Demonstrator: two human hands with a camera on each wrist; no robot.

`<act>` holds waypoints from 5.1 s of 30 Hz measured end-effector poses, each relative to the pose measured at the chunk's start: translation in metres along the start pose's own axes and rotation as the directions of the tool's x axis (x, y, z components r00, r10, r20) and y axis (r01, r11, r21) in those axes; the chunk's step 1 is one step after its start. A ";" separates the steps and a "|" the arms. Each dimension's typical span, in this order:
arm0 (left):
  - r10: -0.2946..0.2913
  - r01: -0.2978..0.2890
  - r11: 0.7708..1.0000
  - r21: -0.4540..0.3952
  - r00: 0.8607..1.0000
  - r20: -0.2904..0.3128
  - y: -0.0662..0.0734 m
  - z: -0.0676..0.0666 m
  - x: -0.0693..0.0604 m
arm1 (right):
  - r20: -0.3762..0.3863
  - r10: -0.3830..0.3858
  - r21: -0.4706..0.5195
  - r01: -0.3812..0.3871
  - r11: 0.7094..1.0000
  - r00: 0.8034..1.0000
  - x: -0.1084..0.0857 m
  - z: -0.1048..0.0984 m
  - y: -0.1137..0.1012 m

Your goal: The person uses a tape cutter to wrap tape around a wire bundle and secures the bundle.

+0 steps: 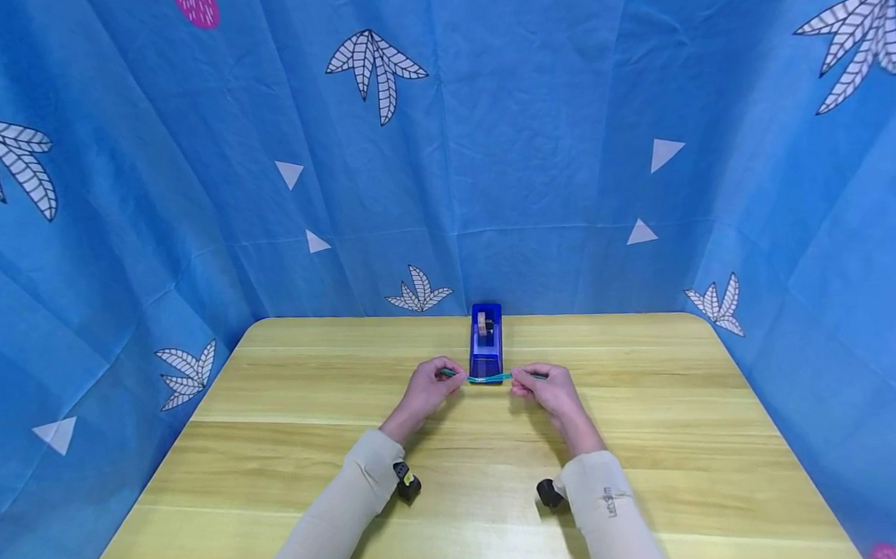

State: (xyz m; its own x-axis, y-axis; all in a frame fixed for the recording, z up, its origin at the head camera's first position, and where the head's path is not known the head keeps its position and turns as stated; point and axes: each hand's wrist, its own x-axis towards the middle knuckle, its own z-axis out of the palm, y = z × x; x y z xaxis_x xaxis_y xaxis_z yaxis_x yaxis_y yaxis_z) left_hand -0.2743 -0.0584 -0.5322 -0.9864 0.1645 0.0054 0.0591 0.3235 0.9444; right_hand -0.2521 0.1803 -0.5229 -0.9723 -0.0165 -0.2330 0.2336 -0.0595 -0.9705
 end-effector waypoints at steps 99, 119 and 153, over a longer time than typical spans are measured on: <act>-0.013 0.011 0.988 -0.153 1.000 -0.013 -0.001 0.002 0.010 | -0.013 0.008 -0.088 -0.009 0.996 1.000 0.014 -0.003 0.002; 0.241 -0.247 0.917 0.314 0.969 0.058 0.008 0.000 0.018 | 0.023 -0.051 -0.104 0.053 0.993 0.998 0.019 -0.007 0.000; 0.170 -0.176 0.977 0.122 0.984 0.053 0.007 0.011 0.025 | 0.020 -0.082 -0.181 0.084 0.980 0.996 0.015 -0.003 0.003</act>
State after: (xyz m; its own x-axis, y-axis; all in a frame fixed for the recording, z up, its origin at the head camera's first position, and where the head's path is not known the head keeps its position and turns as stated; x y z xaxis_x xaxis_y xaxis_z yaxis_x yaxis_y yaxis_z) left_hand -0.2969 -0.0417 -0.5295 -0.9523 0.2665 0.1488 0.2499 0.4009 0.8814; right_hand -0.2663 0.1832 -0.5296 -0.9879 -0.0312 -0.1517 0.1469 0.1211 -0.9817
